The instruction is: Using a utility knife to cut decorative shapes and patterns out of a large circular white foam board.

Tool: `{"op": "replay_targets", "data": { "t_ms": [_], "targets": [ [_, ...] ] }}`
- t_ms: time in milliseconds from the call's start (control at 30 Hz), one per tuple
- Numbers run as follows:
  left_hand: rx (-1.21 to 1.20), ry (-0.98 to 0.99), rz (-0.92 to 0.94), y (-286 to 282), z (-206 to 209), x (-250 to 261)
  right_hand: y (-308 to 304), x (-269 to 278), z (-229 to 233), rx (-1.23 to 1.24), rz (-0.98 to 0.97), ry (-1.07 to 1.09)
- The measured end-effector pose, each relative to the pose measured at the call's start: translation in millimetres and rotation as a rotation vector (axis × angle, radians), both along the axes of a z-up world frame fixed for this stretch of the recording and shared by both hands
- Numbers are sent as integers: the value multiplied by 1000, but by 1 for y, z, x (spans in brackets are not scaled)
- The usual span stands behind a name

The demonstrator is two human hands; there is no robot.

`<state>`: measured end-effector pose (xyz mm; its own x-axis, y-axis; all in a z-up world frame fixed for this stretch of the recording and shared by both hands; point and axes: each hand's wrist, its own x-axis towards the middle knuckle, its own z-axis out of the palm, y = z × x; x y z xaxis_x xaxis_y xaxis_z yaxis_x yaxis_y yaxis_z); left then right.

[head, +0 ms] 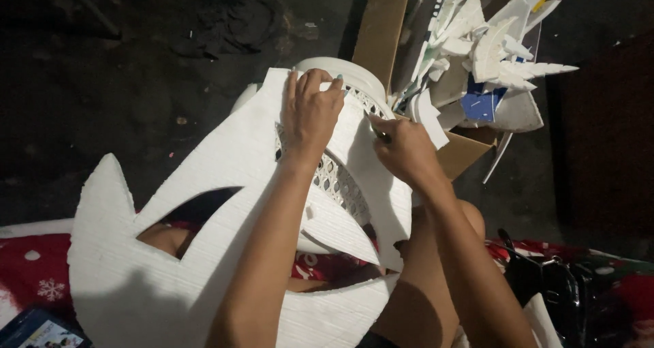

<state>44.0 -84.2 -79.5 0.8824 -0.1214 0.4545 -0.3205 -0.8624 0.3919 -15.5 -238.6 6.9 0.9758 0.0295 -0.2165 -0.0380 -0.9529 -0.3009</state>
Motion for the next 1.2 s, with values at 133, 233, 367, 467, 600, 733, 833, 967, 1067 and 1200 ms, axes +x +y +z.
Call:
{"op": "replay_targets", "data": {
  "t_ms": [133, 233, 367, 467, 600, 733, 833, 967, 1067, 1200],
  "targets": [
    [-21, 32, -21, 2, 3, 0, 3, -3, 3, -21, -3, 0],
    [-6, 18, 8, -1, -4, 2, 3, -9, 8, 17, -63, 38],
    [29, -14, 7, -2, -6, 2, 6, -10, 10, 38, -57, 50],
    [34, -20, 10, -1, -6, 2, 4, -17, 12, 60, -85, 52],
    [40, -32, 15, -2, -4, 1, 2, -21, 12, 79, -99, 54],
    [29, -72, 10, -2, -5, 4, 4, -24, 20, 75, -76, 39],
    [16, -8, 2, 0, -1, 1, 2, -34, 26, 124, -157, 96],
    [25, 16, 8, 0, -1, 0, 0, -34, 21, 131, -153, 107],
    [35, 33, 8, -1, 4, -2, 0, -41, 27, 120, -152, 109],
    [29, 64, 18, -3, -3, 1, -1, -47, 26, 112, -156, 123]
  ]
}}
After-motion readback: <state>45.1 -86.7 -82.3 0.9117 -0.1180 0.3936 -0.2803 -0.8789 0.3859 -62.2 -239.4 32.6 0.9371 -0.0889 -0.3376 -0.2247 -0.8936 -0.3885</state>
